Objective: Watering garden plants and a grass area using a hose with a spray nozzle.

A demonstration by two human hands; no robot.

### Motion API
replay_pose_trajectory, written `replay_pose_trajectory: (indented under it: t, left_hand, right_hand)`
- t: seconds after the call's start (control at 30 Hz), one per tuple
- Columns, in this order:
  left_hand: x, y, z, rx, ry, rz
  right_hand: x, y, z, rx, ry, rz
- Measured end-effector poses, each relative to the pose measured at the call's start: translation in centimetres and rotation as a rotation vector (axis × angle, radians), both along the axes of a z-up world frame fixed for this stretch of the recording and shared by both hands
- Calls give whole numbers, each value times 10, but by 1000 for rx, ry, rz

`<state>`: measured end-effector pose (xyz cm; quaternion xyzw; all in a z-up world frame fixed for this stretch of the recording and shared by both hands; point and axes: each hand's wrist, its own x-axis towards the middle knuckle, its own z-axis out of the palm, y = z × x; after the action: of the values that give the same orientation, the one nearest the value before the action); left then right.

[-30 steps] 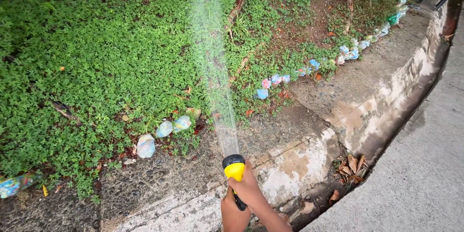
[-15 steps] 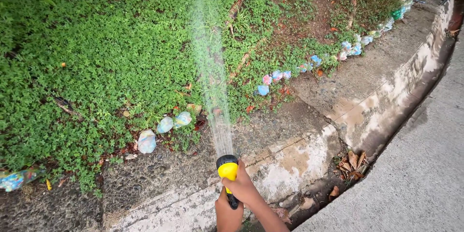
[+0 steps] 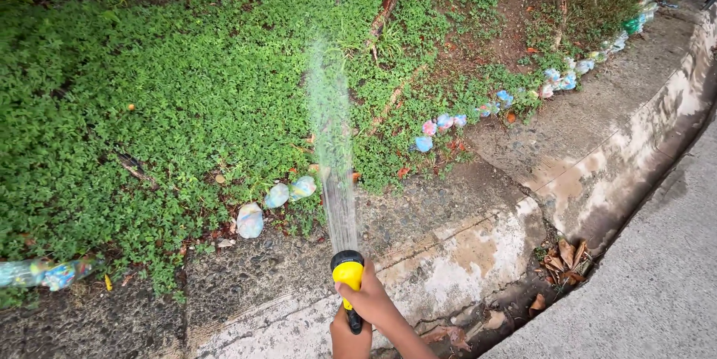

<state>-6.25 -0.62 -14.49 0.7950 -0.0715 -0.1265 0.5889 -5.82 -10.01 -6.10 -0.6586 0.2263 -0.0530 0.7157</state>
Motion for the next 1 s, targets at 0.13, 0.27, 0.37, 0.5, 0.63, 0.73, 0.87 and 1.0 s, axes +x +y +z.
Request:
replay_pose_trajectory:
  t: [0.13, 0.27, 0.37, 0.5, 0.63, 0.73, 0.87, 1.0]
  left_hand:
    - [8, 30, -33, 17, 61, 110]
    - [16, 64, -27, -24, 201, 217]
    - [25, 81, -37, -177, 300, 275]
    - [31, 96, -30, -312, 29, 284]
    - [31, 94, -15, -184, -62, 336]
    - [31, 94, 14, -148, -46, 310]
    - [37, 88, 30, -153, 28, 295]
    - [39, 79, 31, -172, 48, 283]
  right_hand:
    - [-4, 19, 4, -103, -61, 93]
    - [-9, 29, 5, -109, -23, 446]
    - [-11, 37, 0, -121, -12, 661]
    - [-7, 48, -12, -269, -133, 833]
    - [-4, 55, 24, -248, -137, 884]
    - [1, 55, 24, -233, -171, 873]
    - [13, 55, 11, -138, -135, 778]
    - [16, 51, 29, -39, -27, 720]
